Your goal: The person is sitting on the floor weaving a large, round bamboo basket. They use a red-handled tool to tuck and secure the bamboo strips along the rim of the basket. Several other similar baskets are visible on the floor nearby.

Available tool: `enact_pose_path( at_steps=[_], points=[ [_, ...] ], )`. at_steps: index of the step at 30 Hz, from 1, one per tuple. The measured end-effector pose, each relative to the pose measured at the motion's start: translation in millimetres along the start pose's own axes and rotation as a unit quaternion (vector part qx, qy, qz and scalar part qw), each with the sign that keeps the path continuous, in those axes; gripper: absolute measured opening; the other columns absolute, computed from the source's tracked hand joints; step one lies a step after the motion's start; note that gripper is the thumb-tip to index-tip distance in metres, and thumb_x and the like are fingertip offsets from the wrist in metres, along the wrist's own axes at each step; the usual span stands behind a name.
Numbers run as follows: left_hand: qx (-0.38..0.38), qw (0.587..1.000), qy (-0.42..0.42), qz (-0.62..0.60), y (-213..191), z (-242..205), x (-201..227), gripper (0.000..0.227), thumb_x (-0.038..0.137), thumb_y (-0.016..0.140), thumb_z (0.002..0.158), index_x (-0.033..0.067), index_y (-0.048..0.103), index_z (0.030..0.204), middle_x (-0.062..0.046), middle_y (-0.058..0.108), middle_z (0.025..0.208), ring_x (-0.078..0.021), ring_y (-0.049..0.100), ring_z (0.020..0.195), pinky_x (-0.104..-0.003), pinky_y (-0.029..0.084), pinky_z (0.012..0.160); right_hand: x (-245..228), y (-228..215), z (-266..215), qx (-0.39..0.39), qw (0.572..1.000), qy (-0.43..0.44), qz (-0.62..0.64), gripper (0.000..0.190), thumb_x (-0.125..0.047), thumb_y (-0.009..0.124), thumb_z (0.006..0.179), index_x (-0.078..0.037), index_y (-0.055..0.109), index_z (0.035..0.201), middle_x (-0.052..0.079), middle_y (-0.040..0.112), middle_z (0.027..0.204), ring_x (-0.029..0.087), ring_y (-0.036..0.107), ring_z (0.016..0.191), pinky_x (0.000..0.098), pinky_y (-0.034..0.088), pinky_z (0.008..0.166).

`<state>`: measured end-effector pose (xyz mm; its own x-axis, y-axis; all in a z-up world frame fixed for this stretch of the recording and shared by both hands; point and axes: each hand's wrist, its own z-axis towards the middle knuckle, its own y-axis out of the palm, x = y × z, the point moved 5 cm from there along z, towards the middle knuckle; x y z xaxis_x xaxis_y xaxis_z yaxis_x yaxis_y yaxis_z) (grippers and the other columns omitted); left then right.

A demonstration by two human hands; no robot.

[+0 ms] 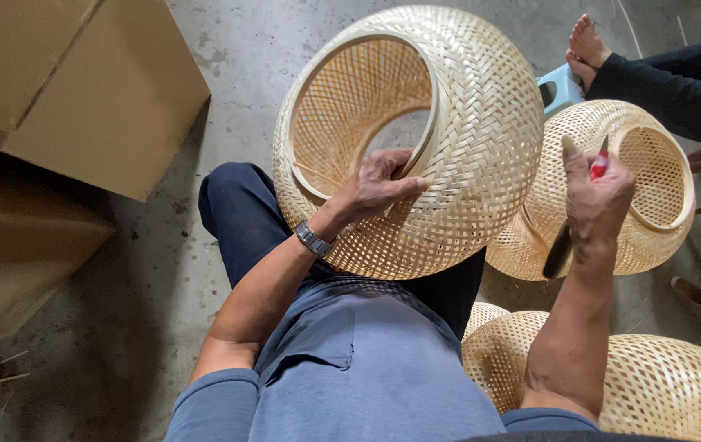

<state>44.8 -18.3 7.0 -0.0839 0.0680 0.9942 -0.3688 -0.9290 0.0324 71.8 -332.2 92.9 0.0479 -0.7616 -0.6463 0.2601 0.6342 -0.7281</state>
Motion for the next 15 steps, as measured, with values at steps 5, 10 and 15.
enact_pose_path(
  at_steps=[5, 10, 15],
  points=[
    [0.022, 0.999, 0.023, 0.026, 10.2, -12.2, 8.7, 0.029, 0.019, 0.067, 0.095, 0.0008, 0.069, 0.118, -0.003, 0.072, 0.079, -0.0101, 0.066, 0.067, -0.029, 0.056, 0.059, 32.0, 19.4, -8.3, -0.107, 0.963, 0.128, 0.211, 0.064, -0.069, 0.064, 0.092, -0.006, 0.062, 0.101, -0.006, 0.041, 0.06, 0.006, 0.036, 0.043, 0.0232, 0.028, 0.037],
    [0.018, 0.988, 0.117, 0.099, 34.5, -40.1, 18.8, 0.05, 0.013, 0.071, 0.095, 0.0046, 0.056, 0.142, -0.01, 0.075, 0.093, -0.0154, 0.072, 0.072, -0.031, 0.059, 0.066, 5.3, 10.9, -5.5, -0.139, 0.964, 0.067, 0.215, 0.107, -0.079, 0.07, 0.082, 0.001, 0.052, 0.151, -0.007, 0.045, 0.07, 0.0, 0.038, 0.05, 0.019, 0.029, 0.041],
    [0.004, 0.982, 0.119, 0.146, 45.4, -57.3, 23.9, 0.051, 0.015, 0.074, 0.092, 0.0063, 0.057, 0.139, -0.014, 0.074, 0.09, -0.0223, 0.072, 0.073, -0.035, 0.057, 0.067, -16.0, 7.7, 0.4, -0.174, 0.967, -0.016, 0.186, 0.125, -0.084, 0.069, 0.077, 0.004, 0.04, 0.16, 0.013, 0.065, 0.129, 0.012, 0.058, 0.102, 0.022, 0.047, 0.083]
  ],
)
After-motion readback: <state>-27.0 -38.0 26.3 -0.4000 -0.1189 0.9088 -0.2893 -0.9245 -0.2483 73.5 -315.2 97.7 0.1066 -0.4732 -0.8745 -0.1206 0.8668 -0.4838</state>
